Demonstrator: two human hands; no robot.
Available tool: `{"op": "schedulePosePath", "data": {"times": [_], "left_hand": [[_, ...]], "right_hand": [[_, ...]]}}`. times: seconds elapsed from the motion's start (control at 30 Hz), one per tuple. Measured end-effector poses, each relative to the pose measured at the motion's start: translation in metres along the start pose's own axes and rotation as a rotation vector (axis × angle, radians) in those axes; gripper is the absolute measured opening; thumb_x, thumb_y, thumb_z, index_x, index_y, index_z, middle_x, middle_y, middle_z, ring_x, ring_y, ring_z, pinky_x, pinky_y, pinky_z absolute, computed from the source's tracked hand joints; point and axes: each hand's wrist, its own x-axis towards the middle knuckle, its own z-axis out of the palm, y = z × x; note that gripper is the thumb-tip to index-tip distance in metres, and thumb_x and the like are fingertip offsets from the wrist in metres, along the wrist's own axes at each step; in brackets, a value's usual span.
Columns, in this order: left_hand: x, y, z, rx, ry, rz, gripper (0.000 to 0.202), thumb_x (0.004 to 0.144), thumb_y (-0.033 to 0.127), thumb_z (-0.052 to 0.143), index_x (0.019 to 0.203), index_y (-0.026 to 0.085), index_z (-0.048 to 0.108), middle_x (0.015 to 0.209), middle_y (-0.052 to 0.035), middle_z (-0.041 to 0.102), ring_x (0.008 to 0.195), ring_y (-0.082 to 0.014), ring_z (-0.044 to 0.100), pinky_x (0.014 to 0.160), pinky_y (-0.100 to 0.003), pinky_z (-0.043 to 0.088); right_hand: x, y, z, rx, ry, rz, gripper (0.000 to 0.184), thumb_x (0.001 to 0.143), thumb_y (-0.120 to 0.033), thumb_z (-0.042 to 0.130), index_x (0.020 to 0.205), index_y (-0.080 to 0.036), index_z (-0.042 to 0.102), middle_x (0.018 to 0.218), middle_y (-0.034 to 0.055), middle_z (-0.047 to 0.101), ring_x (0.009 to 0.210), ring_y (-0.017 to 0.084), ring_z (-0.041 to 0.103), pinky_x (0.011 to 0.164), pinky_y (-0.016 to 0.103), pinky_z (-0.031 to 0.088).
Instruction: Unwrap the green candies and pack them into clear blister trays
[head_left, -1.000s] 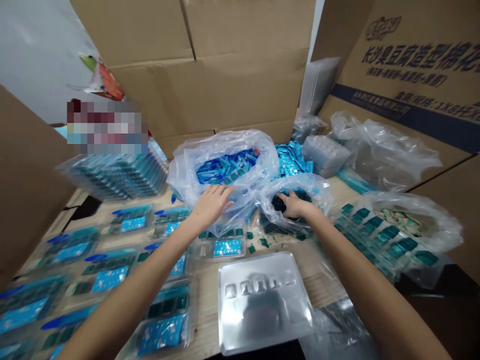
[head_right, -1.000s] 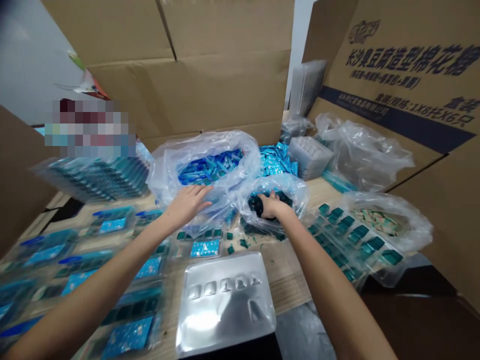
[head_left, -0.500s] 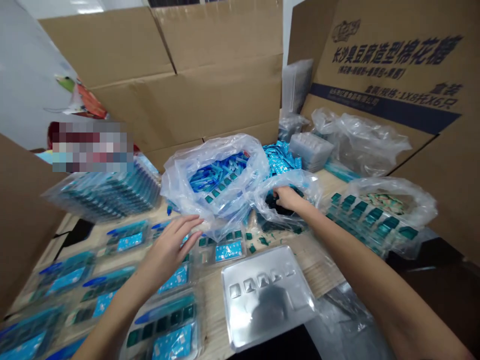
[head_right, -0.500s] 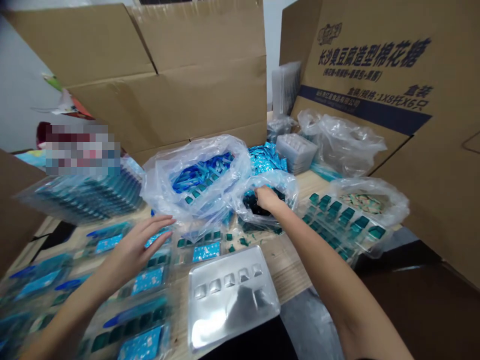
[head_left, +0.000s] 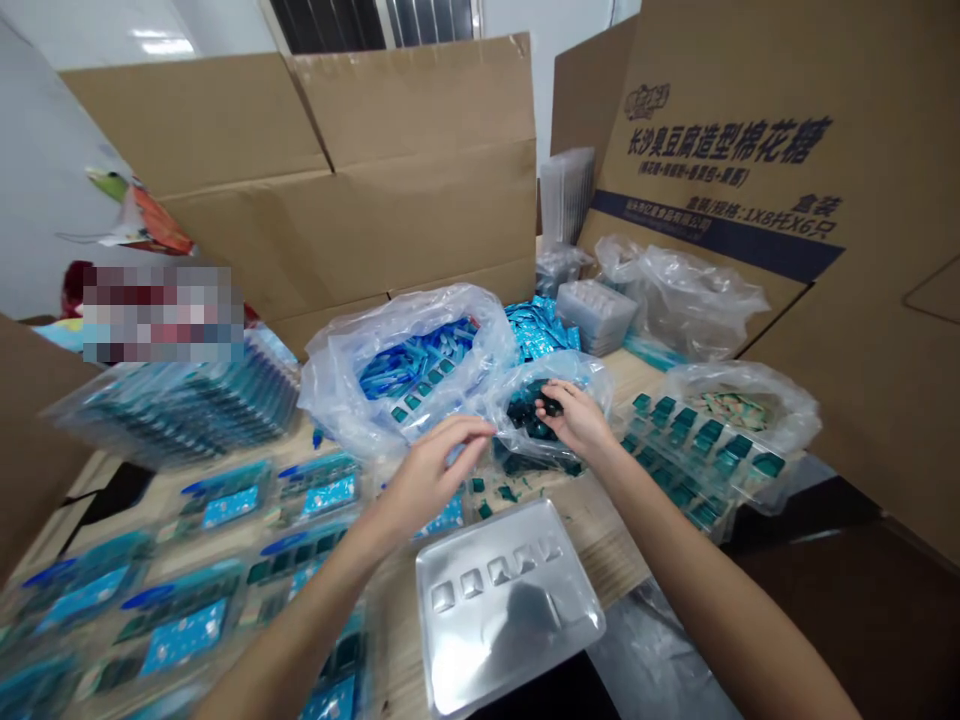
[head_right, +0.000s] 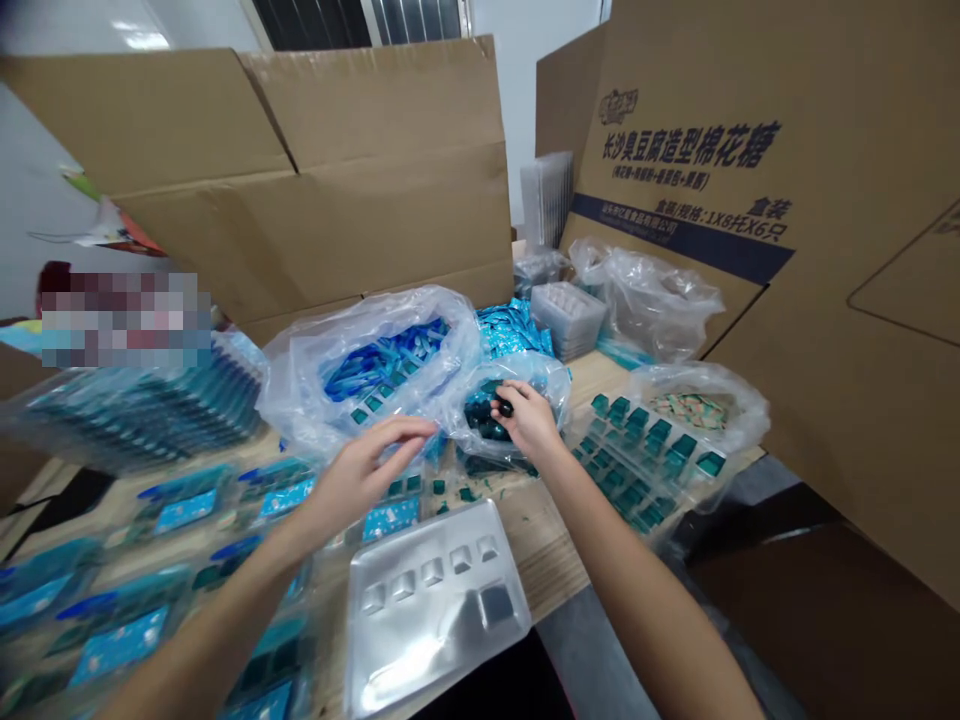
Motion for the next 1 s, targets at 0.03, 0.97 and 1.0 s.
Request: {"op": "schedulePosePath", "data": {"times": [0.03,0.97,1.0], "left_hand": [[0.012,-0.001,0.009,-0.031,0.001,-0.004,0.022,0.094,0.024,0.049,0.102,0.018,0.068,0.104,-0.0073,0.072,0.099,-0.0199,0.067,0.091,-0.036,0.053],[0.007,0.043,0.008,-1.066,-0.042,-0.559,0.033,0.071,0.034,0.084,0.076,0.019,0.055,0.073,0.0035,0.066,0.065,-0.0112,0.068,0.065,-0.023,0.056],[0.008,0.043,0.009,-1.077,-0.045,-0.567,0.035,0.070,0.034,0.085,0.075,0.019,0.054,0.072,0.0038,0.065,0.065,-0.0113,0.068,0.066,-0.023,0.056]], "right_hand": [[-0.003,-0.002,0.001,0.062,-0.011,0.011,0.032,0.095,-0.032,0.060,0.122,-0.016,0.059,0.120,0.0088,0.063,0.098,0.021,0.066,0.081,0.041,0.057],[-0.070,-0.033,-0.006,-0.290,-0.072,-0.269,0.025,0.086,-0.037,0.061,0.101,-0.022,0.074,0.065,0.0003,0.063,0.058,0.016,0.058,0.055,0.028,0.048],[-0.065,-0.031,-0.008,-0.467,-0.030,-0.352,0.024,0.087,-0.033,0.060,0.104,-0.022,0.074,0.074,0.0031,0.066,0.067,0.018,0.063,0.063,0.032,0.053]]}}
